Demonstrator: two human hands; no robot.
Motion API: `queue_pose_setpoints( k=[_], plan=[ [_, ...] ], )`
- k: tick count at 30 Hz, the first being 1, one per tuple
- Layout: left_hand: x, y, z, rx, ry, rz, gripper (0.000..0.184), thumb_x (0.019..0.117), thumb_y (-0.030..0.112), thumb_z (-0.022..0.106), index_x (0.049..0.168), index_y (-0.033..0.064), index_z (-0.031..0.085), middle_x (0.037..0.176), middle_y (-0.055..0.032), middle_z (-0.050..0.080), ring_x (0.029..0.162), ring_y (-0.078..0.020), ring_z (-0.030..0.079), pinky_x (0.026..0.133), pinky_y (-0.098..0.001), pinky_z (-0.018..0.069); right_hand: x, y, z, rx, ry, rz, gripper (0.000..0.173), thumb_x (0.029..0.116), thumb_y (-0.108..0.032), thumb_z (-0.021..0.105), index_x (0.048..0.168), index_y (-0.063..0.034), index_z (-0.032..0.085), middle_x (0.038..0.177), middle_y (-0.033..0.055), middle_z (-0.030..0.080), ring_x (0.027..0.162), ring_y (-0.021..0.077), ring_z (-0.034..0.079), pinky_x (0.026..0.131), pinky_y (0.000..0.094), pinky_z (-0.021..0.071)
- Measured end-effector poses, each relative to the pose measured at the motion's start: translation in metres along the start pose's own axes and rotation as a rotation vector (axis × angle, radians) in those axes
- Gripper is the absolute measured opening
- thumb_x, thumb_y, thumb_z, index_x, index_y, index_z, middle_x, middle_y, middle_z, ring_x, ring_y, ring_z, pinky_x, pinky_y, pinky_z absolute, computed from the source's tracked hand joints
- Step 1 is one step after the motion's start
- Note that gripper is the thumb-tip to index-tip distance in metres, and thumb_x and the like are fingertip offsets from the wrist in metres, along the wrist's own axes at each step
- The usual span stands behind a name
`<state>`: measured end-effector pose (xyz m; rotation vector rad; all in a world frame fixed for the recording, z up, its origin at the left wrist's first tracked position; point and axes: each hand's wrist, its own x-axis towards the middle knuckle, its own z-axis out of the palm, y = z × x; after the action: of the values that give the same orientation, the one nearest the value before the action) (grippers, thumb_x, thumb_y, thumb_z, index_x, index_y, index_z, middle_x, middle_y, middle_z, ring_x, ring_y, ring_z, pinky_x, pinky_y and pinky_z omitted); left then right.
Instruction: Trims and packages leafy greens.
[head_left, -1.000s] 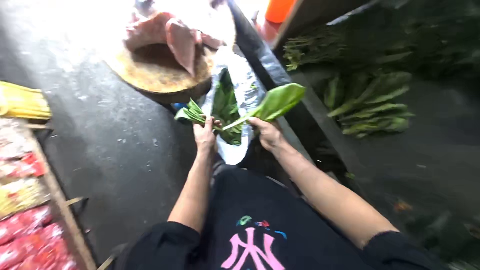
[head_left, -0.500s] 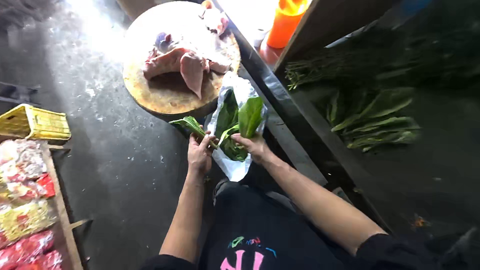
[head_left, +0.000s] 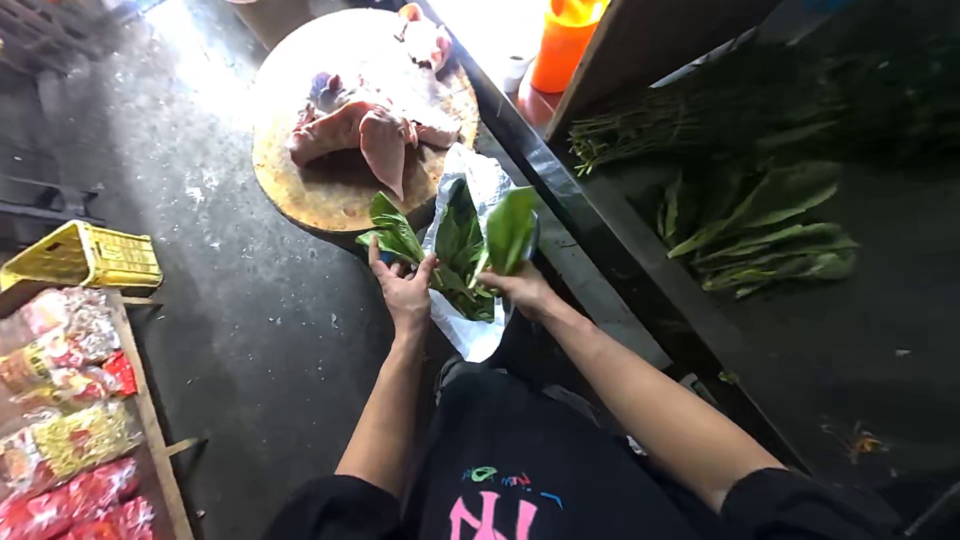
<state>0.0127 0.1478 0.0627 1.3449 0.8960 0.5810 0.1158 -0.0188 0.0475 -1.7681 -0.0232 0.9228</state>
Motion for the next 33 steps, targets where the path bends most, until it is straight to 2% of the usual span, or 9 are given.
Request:
queue_pose_setpoints(
  k=[3,6,11,13,16,20,24,28,33],
  plan=[
    [-0.003,-0.003,-0.006,0.063,-0.032,0.040,0.108,0.0834,0.007,0.084,0.162,0.0268,0.014,0.117,-0.0143,0.071,0.089,-0.0273,0.075,0.078,-0.0452,0.0654,0.004,0.011,0.002,-0.433,-0.026,0.056,0.055,0.0888,-0.030,0.081,0.130,0.0004,0.061,0.120,0.0246,0.068,0.112,0.0392,0.066,0.098,0.0603,0.0521],
    [-0.013,-0.007,0.002,0.080,-0.155,0.081,0.109,0.0833,0.000,0.080,0.163,0.0159,0.008,0.117,-0.0189,0.069,0.085,-0.0260,0.075,0.073,-0.0434,0.0659,-0.018,0.027,-0.017,-0.475,-0.021,0.098,0.053,0.0922,-0.032,0.077,0.134,-0.0022,0.060,0.126,0.0242,0.066,0.118,0.0385,0.064,0.102,0.0586,0.0503],
    [-0.043,-0.022,0.055,0.273,-0.452,0.002,0.113,0.0850,0.000,0.075,0.165,0.0155,-0.003,0.155,-0.0244,0.039,0.109,-0.0246,0.067,0.082,-0.0388,0.0609,-0.084,0.083,-0.107,-0.363,0.073,0.079,0.050,0.0938,-0.025,0.074,0.136,-0.0020,0.059,0.127,0.0234,0.066,0.121,0.0374,0.063,0.105,0.0580,0.0478],
    [-0.065,-0.018,0.092,0.348,-0.611,-0.003,0.110,0.0868,0.002,0.075,0.165,0.0136,-0.001,0.147,-0.0256,0.047,0.102,-0.0239,0.070,0.080,-0.0391,0.0621,-0.119,0.110,-0.141,-0.258,0.245,0.175,0.055,0.0949,-0.030,0.074,0.142,-0.0046,0.058,0.130,0.0219,0.066,0.123,0.0346,0.063,0.108,0.0552,0.0470],
    [-0.092,-0.009,0.161,0.508,-0.916,0.042,0.100,0.0920,0.008,0.073,0.165,0.0176,0.006,0.128,-0.0207,0.064,0.092,-0.0244,0.073,0.081,-0.0432,0.0627,-0.174,0.152,-0.188,-0.084,0.523,0.299,0.057,0.0931,-0.036,0.076,0.137,-0.0028,0.060,0.123,0.0219,0.068,0.114,0.0327,0.066,0.103,0.0548,0.0508],
    [-0.125,0.000,0.270,0.594,-1.254,0.272,0.092,0.0968,0.014,0.071,0.165,0.0343,0.012,0.131,-0.0130,0.067,0.093,-0.0278,0.073,0.082,-0.0505,0.0615,-0.244,0.202,-0.215,0.164,0.837,0.319,0.047,0.0927,-0.032,0.075,0.127,-0.0021,0.064,0.108,0.0141,0.072,0.091,0.0227,0.070,0.086,0.0439,0.0588],
    [-0.154,-0.016,0.374,0.723,-1.258,0.408,0.094,0.0957,0.020,0.072,0.164,0.0379,0.011,0.131,-0.0164,0.067,0.096,-0.0354,0.072,0.084,-0.0568,0.0597,-0.293,0.227,-0.219,0.471,0.990,0.169,0.038,0.0915,-0.019,0.076,0.122,0.0010,0.064,0.100,0.0089,0.073,0.082,0.0152,0.069,0.074,0.0326,0.0594],
    [-0.181,-0.035,0.408,0.965,-1.104,0.509,0.099,0.0859,0.030,0.080,0.164,0.0173,0.021,0.146,-0.0334,0.047,0.129,-0.0550,0.051,0.102,-0.0730,0.0444,-0.321,0.234,-0.240,0.971,0.887,-0.203,0.044,0.1017,-0.018,0.051,0.141,0.0027,0.049,0.117,0.0131,0.069,0.095,0.0193,0.069,0.085,0.0358,0.0585],
    [-0.288,-0.037,0.359,0.752,-1.368,0.328,0.058,0.0987,0.025,0.068,0.150,0.0090,0.045,0.147,-0.0152,0.055,0.127,-0.0275,0.060,0.104,-0.0497,0.0523,-0.342,0.251,-0.288,1.252,0.666,-0.508,0.050,0.1049,-0.033,0.035,0.146,-0.0084,0.050,0.129,0.0141,0.067,0.107,0.0255,0.069,0.094,0.0440,0.0568]
  ],
)
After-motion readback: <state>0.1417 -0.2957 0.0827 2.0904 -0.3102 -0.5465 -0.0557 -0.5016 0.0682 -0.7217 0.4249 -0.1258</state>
